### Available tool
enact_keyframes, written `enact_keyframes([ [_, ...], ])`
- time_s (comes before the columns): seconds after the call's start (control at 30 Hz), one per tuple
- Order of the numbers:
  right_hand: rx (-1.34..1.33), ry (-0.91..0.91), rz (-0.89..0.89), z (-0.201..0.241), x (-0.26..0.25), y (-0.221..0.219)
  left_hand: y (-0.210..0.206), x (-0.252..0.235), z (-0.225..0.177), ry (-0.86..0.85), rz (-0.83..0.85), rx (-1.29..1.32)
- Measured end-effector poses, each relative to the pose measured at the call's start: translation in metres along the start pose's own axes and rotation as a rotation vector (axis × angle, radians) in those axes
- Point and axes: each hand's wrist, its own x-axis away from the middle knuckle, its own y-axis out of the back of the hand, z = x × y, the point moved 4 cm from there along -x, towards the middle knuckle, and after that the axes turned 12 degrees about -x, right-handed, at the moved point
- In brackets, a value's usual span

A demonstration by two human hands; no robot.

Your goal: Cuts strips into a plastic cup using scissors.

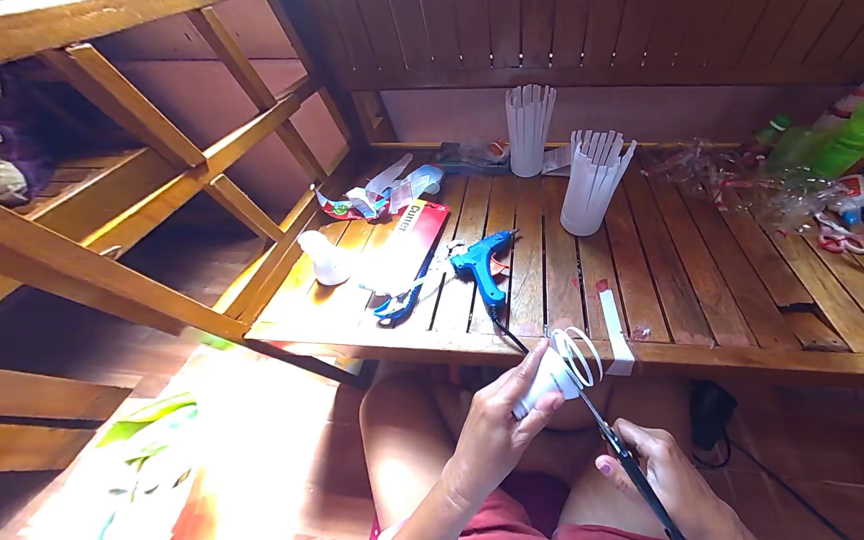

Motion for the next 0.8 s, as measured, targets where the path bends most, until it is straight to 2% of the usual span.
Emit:
enact_keyframes([
  [0.4, -0.031, 0.025, -0.023, -0.0019, 0.0023, -0.0009, 0.0005, -0.0016, -0.0007, -0.002, 0.005, 0.027],
  [0.53, -0.077, 0.018, -0.029, -0.0044, 0.0040, -0.0026, -0.0040, 0.0003, -0.0027, 0.229, 0.056, 0.346],
  [0.6, -0.071, -0.009, -0.005, -0.0059, 0.0046, -0.0027, -0.0044, 0.0009, -0.0039, 0.274, 0.034, 0.344],
  [0.8, -0.043, -0.110, 0.098, -0.0062, 0.0048, -0.0002, -0.0071, 0.0034, -0.0026, 0.070, 0.037, 0.084],
])
